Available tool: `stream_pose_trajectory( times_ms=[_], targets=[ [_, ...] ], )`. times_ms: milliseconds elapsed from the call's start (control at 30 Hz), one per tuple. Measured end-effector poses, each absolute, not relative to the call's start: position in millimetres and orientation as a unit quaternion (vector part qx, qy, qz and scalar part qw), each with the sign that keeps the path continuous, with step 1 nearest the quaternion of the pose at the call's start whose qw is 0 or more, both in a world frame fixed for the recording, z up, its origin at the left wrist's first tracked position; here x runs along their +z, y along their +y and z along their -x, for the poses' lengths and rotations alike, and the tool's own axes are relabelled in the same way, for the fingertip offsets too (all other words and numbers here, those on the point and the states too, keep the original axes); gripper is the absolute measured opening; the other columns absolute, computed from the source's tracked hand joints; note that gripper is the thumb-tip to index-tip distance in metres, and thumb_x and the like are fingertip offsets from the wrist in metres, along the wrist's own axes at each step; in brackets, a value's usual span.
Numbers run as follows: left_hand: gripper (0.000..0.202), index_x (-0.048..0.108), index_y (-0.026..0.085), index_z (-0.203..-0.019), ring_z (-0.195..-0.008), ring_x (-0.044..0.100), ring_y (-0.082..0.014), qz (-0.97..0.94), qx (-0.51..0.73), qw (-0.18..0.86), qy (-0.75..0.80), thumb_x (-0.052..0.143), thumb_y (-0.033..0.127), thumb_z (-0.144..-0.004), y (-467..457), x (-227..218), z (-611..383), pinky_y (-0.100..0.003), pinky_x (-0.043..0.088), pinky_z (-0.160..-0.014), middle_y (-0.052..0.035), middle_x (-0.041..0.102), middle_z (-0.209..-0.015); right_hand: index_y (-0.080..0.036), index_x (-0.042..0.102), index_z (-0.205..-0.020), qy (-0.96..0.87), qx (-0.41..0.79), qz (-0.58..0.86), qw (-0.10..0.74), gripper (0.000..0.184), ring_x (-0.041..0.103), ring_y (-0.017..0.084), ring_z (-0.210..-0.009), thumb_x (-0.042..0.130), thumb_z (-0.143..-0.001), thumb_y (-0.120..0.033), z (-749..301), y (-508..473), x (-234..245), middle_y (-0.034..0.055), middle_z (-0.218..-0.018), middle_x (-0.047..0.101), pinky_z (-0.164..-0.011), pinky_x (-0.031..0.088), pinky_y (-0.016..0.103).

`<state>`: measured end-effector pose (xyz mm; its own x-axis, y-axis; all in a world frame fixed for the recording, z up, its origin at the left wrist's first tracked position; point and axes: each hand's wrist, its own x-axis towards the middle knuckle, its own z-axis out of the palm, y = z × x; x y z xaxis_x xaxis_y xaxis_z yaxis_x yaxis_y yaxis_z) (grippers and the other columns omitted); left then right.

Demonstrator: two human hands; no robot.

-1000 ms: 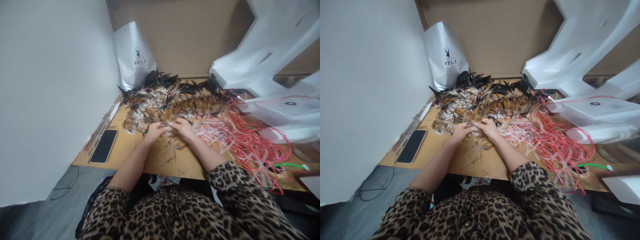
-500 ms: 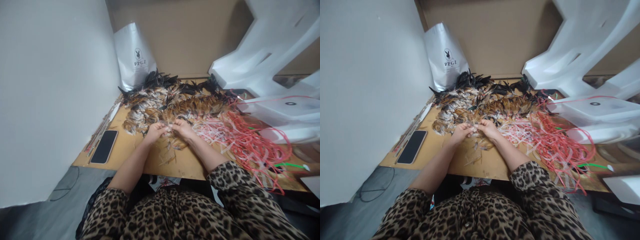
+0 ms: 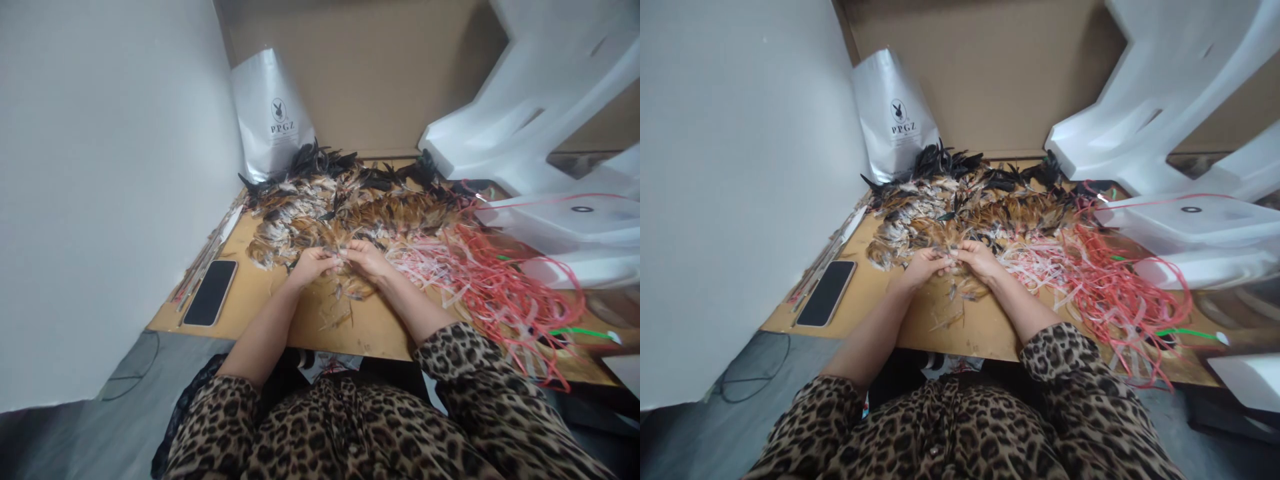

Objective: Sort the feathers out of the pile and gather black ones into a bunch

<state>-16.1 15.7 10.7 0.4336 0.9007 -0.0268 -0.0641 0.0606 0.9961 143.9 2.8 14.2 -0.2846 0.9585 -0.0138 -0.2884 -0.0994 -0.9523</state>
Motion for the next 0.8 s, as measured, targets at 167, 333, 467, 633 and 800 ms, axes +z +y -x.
stream_pose_trajectory(
  times_ms=[167, 333, 467, 633, 800],
  targets=[
    [0.034, 0.064, 0.011, -0.077, -0.059, 0.06, -0.0116, -0.547, 0.406, 0.622, 0.387, 0.075, 0.035, -0.055, 18, 7, 14, -0.02, 0.042, -0.05, -0.0029, 0.065, -0.066, -0.015, 0.055, -0.06, -0.509, 0.55, 0.444, 0.492, 0.032, 0.039, 0.005, -0.044, 0.073, -0.058, -0.041, -148, 7, 14, -0.0047, -0.05, 0.052, -0.047, 0.029, 0.02],
    [0.029, 0.065, 0.011, -0.072, -0.053, 0.055, -0.0093, -0.553, 0.417, 0.6, 0.401, 0.074, 0.035, -0.058, 20, 6, 15, -0.02, 0.039, -0.049, -0.003, 0.064, -0.061, -0.015, 0.054, -0.058, -0.546, 0.505, 0.464, 0.481, 0.032, 0.038, 0.006, -0.045, 0.071, -0.059, -0.043, -146, 5, 18, -0.0045, -0.048, 0.051, -0.047, 0.028, 0.021],
    [0.028, 0.064, 0.011, -0.067, -0.049, 0.05, -0.0068, -0.54, 0.425, 0.621, 0.377, 0.075, 0.034, -0.056, 21, 4, 18, -0.02, 0.037, -0.049, -0.0013, 0.063, -0.059, -0.015, 0.056, -0.059, -0.5, 0.569, 0.428, 0.494, 0.031, 0.042, 0.006, -0.046, 0.074, -0.054, -0.039, -142, 2, 17, -0.004, -0.051, 0.055, -0.049, 0.031, 0.02],
    [0.027, 0.063, 0.012, -0.067, -0.047, 0.049, -0.0061, -0.527, 0.436, 0.635, 0.359, 0.075, 0.033, -0.056, 20, 0, 15, -0.019, 0.037, -0.048, -0.0002, 0.061, -0.057, -0.015, 0.056, -0.061, -0.45, 0.624, 0.398, 0.5, 0.032, 0.047, 0.007, -0.048, 0.076, -0.051, -0.039, -140, 2, 14, -0.003, -0.053, 0.057, -0.051, 0.035, 0.022],
    [0.029, 0.065, 0.013, -0.075, -0.049, 0.052, -0.0075, -0.533, 0.477, 0.562, 0.416, 0.069, 0.039, -0.063, 21, 2, 13, -0.019, 0.037, -0.047, -0.0013, 0.062, -0.059, -0.015, 0.056, -0.056, -0.513, 0.499, 0.499, 0.487, 0.035, 0.037, 0.005, -0.042, 0.072, -0.056, -0.046, -160, 10, 23, -0.0041, -0.046, 0.05, -0.044, 0.026, 0.021]
  ],
)
